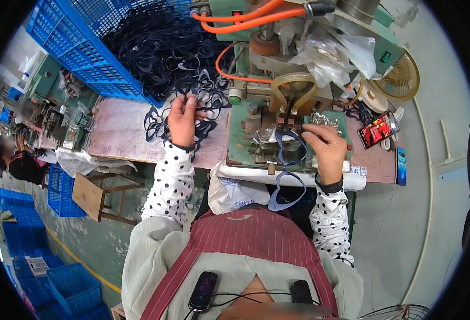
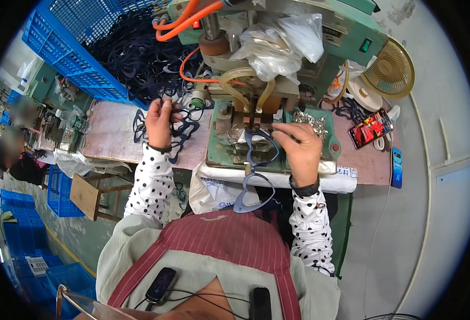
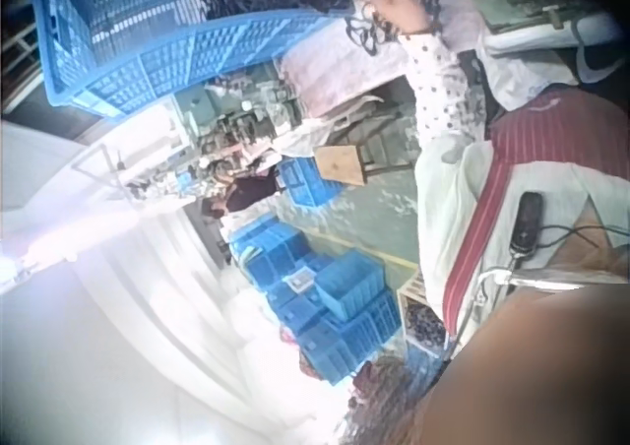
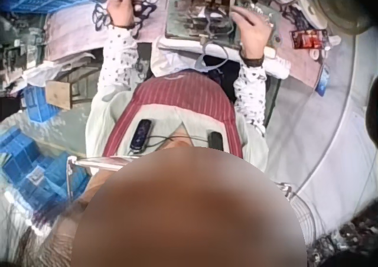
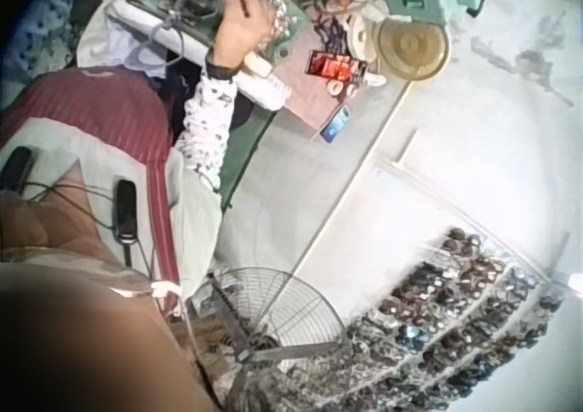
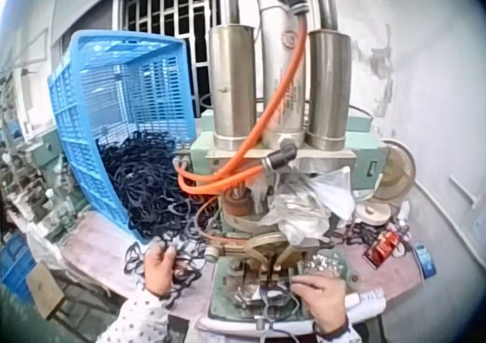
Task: The person repeatedly picks up dark blue bow-shaped components and small metallic pins from the workbench, aligns them, and presses them together using a small press machine. The assembled units are placed on the table to the left. The process is repeated continuously throughout the clip.
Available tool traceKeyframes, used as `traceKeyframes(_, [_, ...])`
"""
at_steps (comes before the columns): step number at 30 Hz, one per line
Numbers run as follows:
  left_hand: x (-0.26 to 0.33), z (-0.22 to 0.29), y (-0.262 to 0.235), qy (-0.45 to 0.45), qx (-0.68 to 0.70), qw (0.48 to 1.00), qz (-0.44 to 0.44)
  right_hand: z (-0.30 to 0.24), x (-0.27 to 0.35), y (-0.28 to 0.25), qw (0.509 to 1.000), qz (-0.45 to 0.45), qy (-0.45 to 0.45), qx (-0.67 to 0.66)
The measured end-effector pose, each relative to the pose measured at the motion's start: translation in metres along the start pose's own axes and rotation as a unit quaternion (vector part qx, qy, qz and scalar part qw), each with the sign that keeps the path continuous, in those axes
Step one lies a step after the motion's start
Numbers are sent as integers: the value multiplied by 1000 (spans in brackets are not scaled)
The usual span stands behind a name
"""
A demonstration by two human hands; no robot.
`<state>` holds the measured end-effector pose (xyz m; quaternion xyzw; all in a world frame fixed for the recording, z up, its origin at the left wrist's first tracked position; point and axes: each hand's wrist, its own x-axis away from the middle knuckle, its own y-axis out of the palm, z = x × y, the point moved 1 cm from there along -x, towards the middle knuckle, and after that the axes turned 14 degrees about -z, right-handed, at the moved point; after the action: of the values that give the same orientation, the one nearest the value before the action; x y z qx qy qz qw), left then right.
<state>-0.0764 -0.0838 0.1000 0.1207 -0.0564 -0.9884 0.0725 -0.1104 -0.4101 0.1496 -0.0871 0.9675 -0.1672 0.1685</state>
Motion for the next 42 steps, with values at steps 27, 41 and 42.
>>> traceKeyframes(27, [33,101,95,76,-14,983,-168,2,-23,38,991,11,19,-129])
traceKeyframes(41, [93,56,129,-373,239,808,-389,19,-10,15,990,51,0,-135])
traceKeyframes(42, [90,48,132,-376,275,797,-385,28,-8,5,990,67,5,-124])
